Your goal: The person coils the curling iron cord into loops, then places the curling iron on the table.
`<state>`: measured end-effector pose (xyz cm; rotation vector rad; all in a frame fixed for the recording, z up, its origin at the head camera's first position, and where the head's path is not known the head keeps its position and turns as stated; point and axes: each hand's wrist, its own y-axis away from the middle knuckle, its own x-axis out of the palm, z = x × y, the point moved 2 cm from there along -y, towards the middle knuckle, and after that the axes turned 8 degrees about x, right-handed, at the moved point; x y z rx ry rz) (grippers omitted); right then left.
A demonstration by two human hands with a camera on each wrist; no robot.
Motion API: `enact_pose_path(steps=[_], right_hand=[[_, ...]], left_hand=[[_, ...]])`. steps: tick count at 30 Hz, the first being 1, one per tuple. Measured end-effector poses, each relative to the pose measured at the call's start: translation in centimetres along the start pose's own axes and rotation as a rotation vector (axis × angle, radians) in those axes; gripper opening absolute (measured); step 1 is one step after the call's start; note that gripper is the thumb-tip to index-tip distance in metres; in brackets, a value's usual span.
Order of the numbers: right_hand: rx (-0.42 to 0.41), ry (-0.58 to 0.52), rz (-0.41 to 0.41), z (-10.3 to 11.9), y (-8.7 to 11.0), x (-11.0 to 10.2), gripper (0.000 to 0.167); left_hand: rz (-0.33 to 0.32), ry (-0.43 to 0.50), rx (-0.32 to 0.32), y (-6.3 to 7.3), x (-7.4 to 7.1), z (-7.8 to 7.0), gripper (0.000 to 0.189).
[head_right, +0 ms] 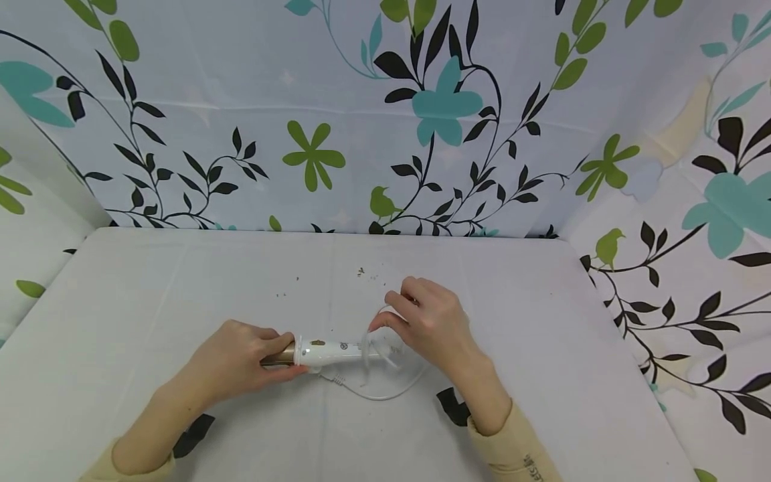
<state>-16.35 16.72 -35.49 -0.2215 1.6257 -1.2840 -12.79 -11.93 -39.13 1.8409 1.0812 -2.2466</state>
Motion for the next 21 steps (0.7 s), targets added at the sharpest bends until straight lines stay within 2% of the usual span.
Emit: enact_pose_path(steps=[11, 18, 21], right_hand=[[0.075, 0.008, 0.121, -0.4, 0.7, 0.1, 0.039], [0.218, -0.021, 0.149, -2.3, 1.4, -0.5, 0.037], [0.245, -0.051, 0.137, -3.0, 1.7, -0.8, 0.031]], left_hand=[[-0.032, -0.002, 0.050, -0.3, 0.3, -0.7, 0.043], [-0.116, 0.034, 0.064, 0.1, -0.1, -0.3, 0.041], [-0.141, 0.038, 0.073, 0.2, -0.4, 0.0, 0.040]])
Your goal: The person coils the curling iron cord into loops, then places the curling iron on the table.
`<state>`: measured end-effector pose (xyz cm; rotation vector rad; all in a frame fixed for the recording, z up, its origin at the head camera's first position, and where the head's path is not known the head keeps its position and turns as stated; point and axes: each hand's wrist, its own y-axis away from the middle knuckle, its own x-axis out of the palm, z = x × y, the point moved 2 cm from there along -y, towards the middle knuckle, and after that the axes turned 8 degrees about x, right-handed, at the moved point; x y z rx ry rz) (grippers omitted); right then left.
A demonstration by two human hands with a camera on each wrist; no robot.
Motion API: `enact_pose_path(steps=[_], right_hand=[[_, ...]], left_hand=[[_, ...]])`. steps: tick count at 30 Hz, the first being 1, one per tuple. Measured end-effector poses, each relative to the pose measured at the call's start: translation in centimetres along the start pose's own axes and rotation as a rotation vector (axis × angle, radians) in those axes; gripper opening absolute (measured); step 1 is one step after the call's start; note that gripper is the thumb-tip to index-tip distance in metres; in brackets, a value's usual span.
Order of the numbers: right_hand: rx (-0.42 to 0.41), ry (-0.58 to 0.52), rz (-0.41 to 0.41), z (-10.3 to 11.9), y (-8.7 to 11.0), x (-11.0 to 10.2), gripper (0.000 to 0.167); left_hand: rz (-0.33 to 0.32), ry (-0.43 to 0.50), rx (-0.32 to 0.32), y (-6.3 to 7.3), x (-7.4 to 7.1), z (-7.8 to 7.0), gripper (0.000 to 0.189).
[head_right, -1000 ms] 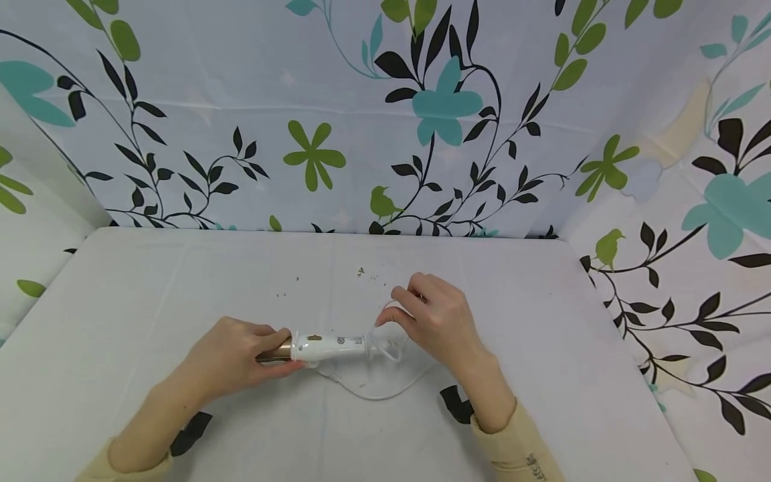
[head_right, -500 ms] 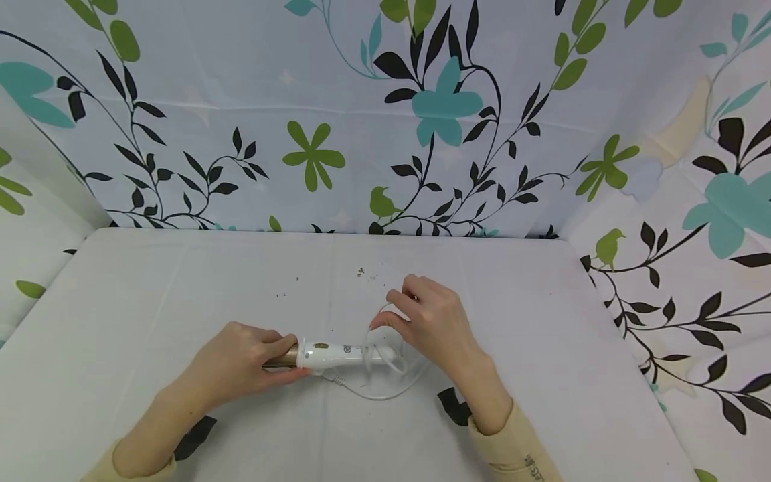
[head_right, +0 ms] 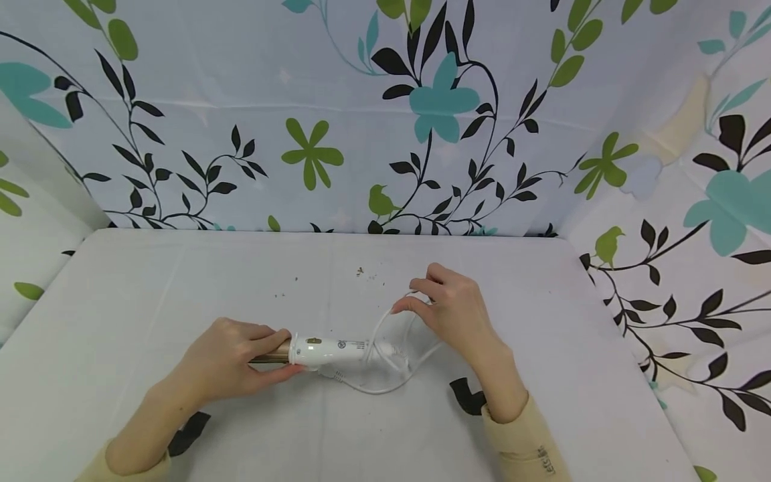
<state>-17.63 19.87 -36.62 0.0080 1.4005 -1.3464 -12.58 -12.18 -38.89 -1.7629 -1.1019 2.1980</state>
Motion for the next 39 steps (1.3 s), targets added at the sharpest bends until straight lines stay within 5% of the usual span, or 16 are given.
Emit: enact_pose_path(steps=[10, 20, 31, 39], right_hand=[[-0.043, -0.094, 0.004, -0.2, 0.1, 1.2, 0.023], [0.095, -0.061, 0.091, 0.0, 0.1, 1.5, 0.018], [0.260, -0.210, 0.186, 0.1, 0.4, 2.2, 0.011], [0.293, -0.241, 0.280, 0.8, 0.3, 2.7, 0.008]], left_hand=[[-0.031, 0.044, 0.066, -0.4, 0.2, -0.7, 0.041], [-0.117, 0.038, 0.049, -0.7, -0.3, -0.8, 0.040], [-0.245, 0.136, -0.085, -1.1, -0.4, -0.7, 0.040], [-0.349, 0.144, -0.134, -1.2, -0.7, -0.2, 0.041]])
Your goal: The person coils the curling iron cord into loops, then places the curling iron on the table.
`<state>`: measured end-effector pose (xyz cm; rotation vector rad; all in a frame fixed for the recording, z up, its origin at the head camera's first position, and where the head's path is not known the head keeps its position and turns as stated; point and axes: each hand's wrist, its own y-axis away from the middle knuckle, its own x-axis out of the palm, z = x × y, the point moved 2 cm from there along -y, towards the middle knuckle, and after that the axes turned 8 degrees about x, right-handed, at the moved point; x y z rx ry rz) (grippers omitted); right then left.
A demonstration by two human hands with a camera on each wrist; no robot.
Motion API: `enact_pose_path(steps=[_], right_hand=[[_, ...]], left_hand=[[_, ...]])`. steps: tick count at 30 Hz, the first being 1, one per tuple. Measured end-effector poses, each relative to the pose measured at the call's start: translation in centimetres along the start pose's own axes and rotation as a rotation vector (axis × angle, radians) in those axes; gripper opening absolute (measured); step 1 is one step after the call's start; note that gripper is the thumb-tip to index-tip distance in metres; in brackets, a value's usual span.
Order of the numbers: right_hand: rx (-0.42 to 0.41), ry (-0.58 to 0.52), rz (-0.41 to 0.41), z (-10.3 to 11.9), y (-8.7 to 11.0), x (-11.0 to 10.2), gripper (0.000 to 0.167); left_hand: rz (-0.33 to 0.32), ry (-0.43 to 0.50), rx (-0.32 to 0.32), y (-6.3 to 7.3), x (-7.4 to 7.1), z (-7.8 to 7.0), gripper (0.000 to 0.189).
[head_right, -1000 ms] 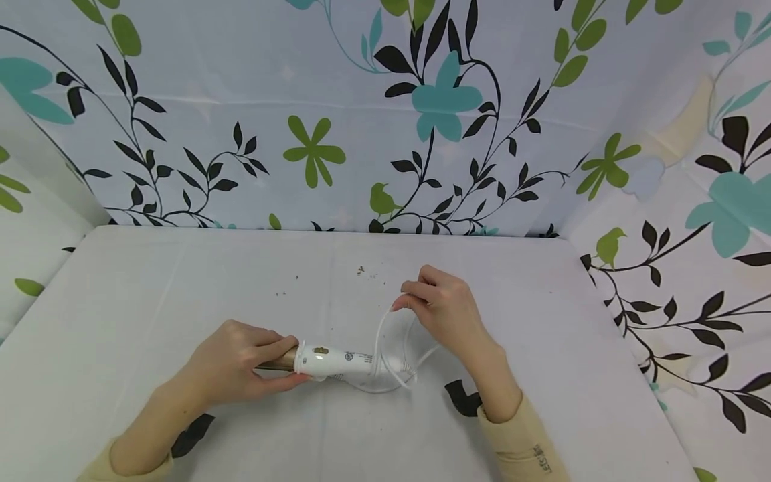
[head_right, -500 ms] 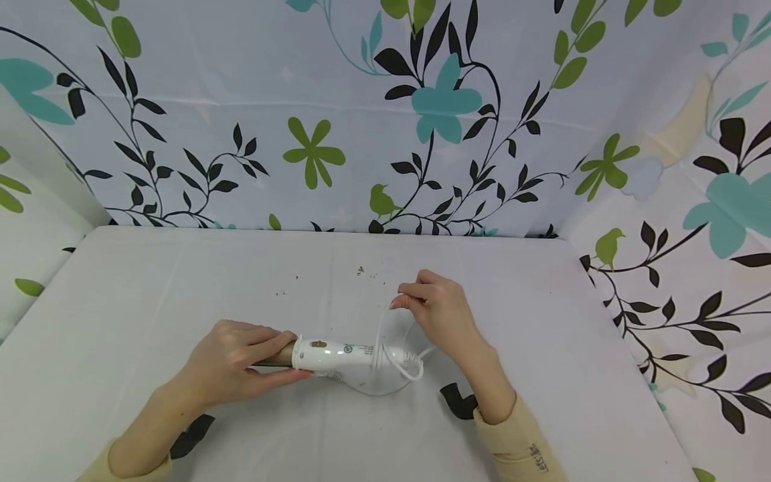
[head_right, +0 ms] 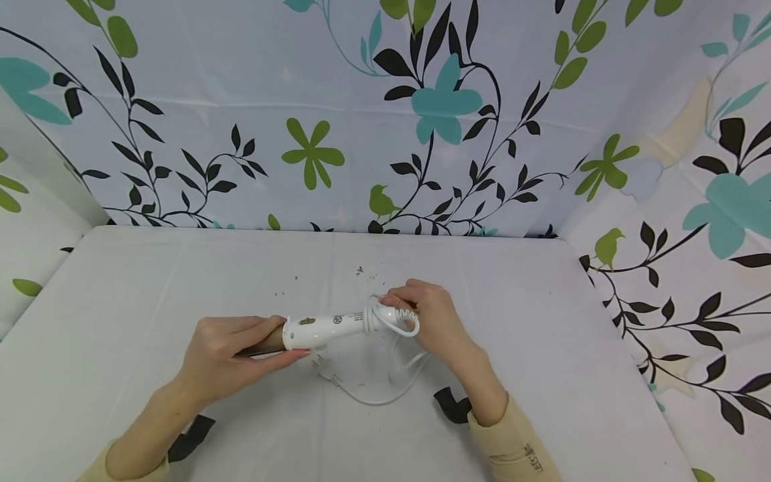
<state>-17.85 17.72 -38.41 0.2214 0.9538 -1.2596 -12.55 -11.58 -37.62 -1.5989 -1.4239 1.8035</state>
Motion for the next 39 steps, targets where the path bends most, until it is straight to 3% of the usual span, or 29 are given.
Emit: enact_pose_path(steps=[4, 7, 10, 12, 17, 26, 33, 39], right_hand=[[0.040, 0.021, 0.024, 0.1, 0.1, 0.0, 0.009], [0.121, 0.019, 0.066, 0.0, 0.1, 0.2, 0.014], [0.220, -0.014, 0.125, 0.0, 0.2, 0.5, 0.007], [0.233, -0.016, 0.155, -0.1, 0.2, 0.7, 0.003], [0.131, 0.027, 0.182, 0.0, 0.2, 1.1, 0.016], [-0.015, 0.029, 0.194, 0.6, 0.2, 1.5, 0.023], [-0.079, 0.027, 0.260, 1.5, 0.5, 2.0, 0.012], [-0.180, 0.006, 0.289, 2.3, 0.7, 2.5, 0.011]], left_hand=[[0.003, -0.022, -0.011, 0.0, -0.1, 0.0, 0.042], [-0.005, -0.060, -0.030, 0.0, -0.1, 0.0, 0.043], [-0.006, -0.097, -0.054, 0.0, -0.2, -0.1, 0.047], [-0.003, -0.109, -0.079, -0.1, -0.2, -0.1, 0.048], [0.003, -0.148, -0.170, 0.0, -0.1, 0.0, 0.053], [0.019, -0.277, -0.261, 0.4, 0.1, 0.4, 0.060], [0.022, -0.214, -0.351, 0.3, -0.2, 0.3, 0.055], [0.072, -0.245, -0.402, 0.4, -0.3, 0.3, 0.046]])
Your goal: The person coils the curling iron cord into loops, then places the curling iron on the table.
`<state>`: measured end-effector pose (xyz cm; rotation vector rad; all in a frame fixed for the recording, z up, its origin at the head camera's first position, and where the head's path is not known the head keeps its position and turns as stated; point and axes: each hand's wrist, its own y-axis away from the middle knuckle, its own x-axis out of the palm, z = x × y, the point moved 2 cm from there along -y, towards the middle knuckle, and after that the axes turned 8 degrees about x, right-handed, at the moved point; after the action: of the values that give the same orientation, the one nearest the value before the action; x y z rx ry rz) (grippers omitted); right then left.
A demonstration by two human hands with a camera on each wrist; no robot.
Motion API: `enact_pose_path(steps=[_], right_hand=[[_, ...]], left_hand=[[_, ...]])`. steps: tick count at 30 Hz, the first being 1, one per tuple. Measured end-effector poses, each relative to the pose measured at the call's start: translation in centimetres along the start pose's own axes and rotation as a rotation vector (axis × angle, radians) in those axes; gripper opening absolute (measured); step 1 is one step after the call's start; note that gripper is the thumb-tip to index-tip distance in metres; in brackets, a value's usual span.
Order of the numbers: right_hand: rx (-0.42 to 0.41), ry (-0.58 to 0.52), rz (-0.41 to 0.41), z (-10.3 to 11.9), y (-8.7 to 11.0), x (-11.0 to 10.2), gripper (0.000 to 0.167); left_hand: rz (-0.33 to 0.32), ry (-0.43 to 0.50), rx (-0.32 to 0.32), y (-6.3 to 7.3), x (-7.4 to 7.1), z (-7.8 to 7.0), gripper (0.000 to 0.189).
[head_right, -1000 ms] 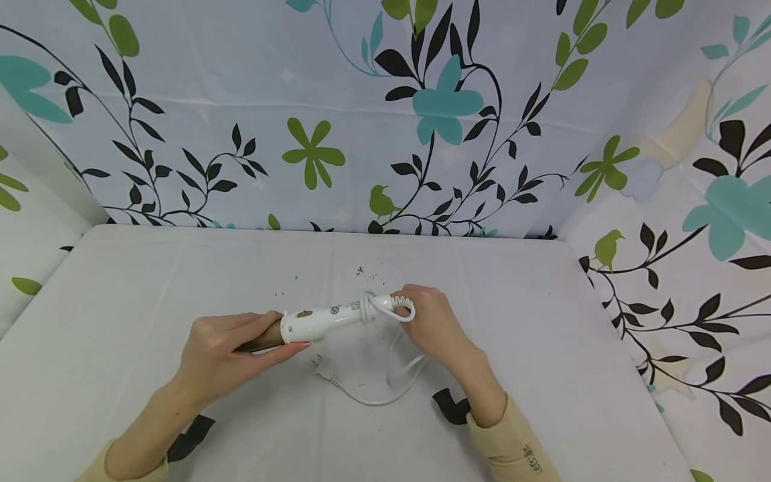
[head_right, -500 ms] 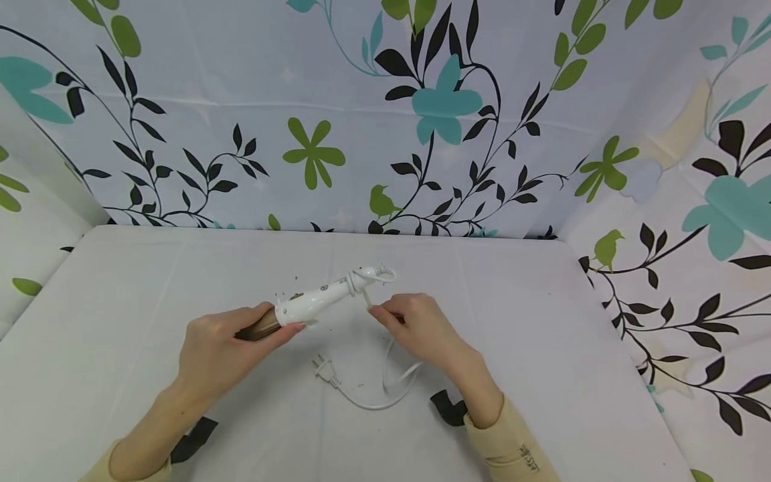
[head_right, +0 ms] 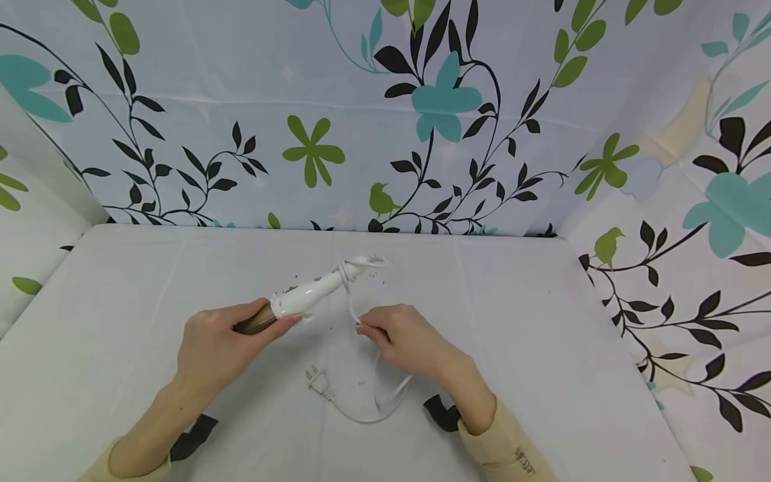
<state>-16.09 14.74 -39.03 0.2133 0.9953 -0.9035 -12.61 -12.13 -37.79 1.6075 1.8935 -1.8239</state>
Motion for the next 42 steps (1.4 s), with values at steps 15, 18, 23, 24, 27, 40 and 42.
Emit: enact_pose_path(steps=[15, 18, 23, 24, 27, 40, 42], right_hand=[[-0.073, -0.039, -0.016, 1.4, 0.2, 0.2, 0.011], [-0.068, -0.034, -0.055, 1.4, 0.2, -0.2, 0.009], [-0.066, -0.019, -0.142, 1.0, 0.3, -1.1, 0.009], [-0.064, -0.021, -0.159, 0.9, 0.3, -1.2, 0.009], [-0.069, -0.022, -0.190, 0.7, 0.3, -1.4, 0.010], [0.099, 0.010, -0.117, 1.0, 0.3, -1.1, 0.008], [0.133, 0.023, -0.124, 1.0, 0.3, -1.1, 0.007]], left_hand=[[0.180, -0.128, -0.004, 0.1, 0.0, 0.1, 0.047], [0.234, -0.129, -0.023, 0.1, -0.1, 0.2, 0.041], [0.289, -0.114, -0.054, 0.0, -0.2, 0.4, 0.038], [0.297, -0.109, -0.061, -0.1, -0.2, 0.4, 0.038], [0.307, -0.108, -0.081, -0.2, -0.5, 0.3, 0.039], [0.200, -0.223, -0.044, -0.2, -1.0, 1.1, 0.065], [0.188, -0.236, -0.040, -0.2, -1.1, 1.2, 0.075]])
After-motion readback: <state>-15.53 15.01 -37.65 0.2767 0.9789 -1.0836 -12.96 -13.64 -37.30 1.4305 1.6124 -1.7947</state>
